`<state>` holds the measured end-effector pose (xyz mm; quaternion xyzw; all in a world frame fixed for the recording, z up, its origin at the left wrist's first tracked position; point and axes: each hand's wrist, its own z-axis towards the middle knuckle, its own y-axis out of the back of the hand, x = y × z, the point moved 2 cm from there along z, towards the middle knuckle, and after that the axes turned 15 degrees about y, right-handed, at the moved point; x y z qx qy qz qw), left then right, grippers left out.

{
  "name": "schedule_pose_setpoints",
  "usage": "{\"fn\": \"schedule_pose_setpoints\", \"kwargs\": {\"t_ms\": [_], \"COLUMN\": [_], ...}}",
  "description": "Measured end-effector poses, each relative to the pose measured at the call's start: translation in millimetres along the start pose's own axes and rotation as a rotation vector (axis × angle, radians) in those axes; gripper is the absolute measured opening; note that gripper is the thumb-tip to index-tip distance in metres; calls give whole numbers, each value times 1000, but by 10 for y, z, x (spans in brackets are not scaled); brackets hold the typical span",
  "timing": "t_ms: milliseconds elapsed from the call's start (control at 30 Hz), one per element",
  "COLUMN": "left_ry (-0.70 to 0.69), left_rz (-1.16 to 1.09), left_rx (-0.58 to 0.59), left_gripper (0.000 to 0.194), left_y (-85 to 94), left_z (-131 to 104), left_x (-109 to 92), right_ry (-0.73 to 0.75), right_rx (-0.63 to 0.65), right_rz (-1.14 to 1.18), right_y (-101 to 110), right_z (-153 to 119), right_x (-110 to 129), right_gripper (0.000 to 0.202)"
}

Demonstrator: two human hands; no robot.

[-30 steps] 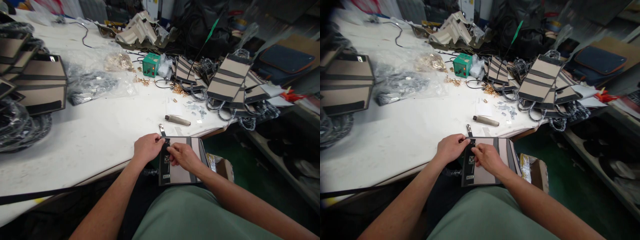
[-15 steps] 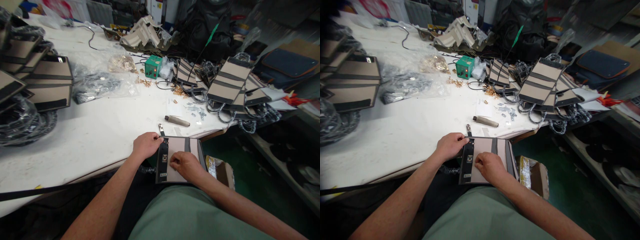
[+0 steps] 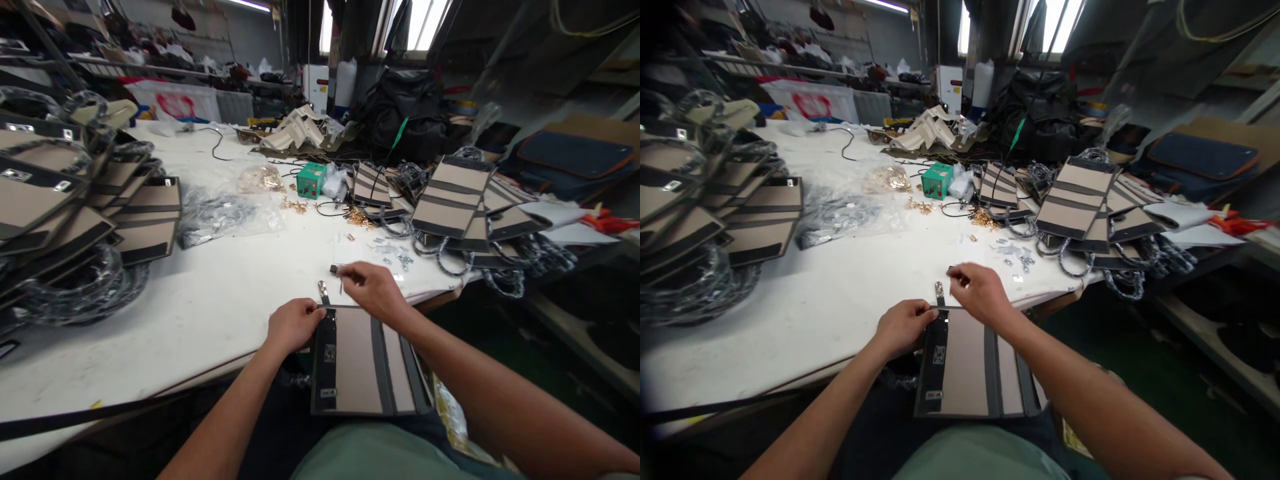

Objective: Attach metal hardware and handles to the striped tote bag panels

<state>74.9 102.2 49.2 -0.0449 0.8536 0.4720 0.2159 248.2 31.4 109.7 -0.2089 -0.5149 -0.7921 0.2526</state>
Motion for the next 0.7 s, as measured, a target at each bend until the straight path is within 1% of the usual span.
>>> {"fn": "schedule_pose_setpoints", "kwargs": {"t_ms": [33, 67, 100, 133, 167, 267, 333, 433, 533, 600, 633, 667, 700], "left_ry": [8, 14, 19, 21, 21, 8, 0, 17, 57, 103, 138, 159, 141], "left_rz": [-1, -1, -2, -3, -3, 0, 6, 18, 24, 16, 10, 1, 7], "left_rx": [0, -1, -1, 0, 2, 14, 23, 27, 23, 11, 12, 34, 91], "left_gripper": [32, 32, 32, 32, 31, 31, 32, 33, 30, 32, 35, 41, 48], "left_y": [1, 2, 0, -5, -13, -46, -58, -17, 53, 69, 64, 49, 22], "left_z": [-10, -18, -24, -25, -20, 35, 80, 42, -152, -244, -253, -242, -218], "left_x": [-6, -12, -16, -20, -22, -27, -32, -34, -36, -29, -15, 3, 19], "right_ry": [20, 42, 66, 88, 105, 109, 104, 109, 104, 118, 140, 183, 227], "right_rx": [-44, -56, -34, 20, 98, 338, 407, 419, 451, 497, 529, 535, 448], "right_rz": [9, 14, 1, -23, -47, -60, -8, 17, -26, -17, 5, 7, -25], "right_y": [44, 60, 48, 12, -42, -230, -324, -390, -423, -513, -594, -690, -776], "right_z": [146, 242, 280, 262, 196, -134, -312, -418, -484, -529, -539, -536, -523], "right_x": [-12, -21, -29, -41, -60, -170, -243, -271, -293, -427, -527, -630, -726], "right_gripper": [21, 22, 20, 17, 13, 11, 13, 14, 11, 13, 14, 16, 19]}}
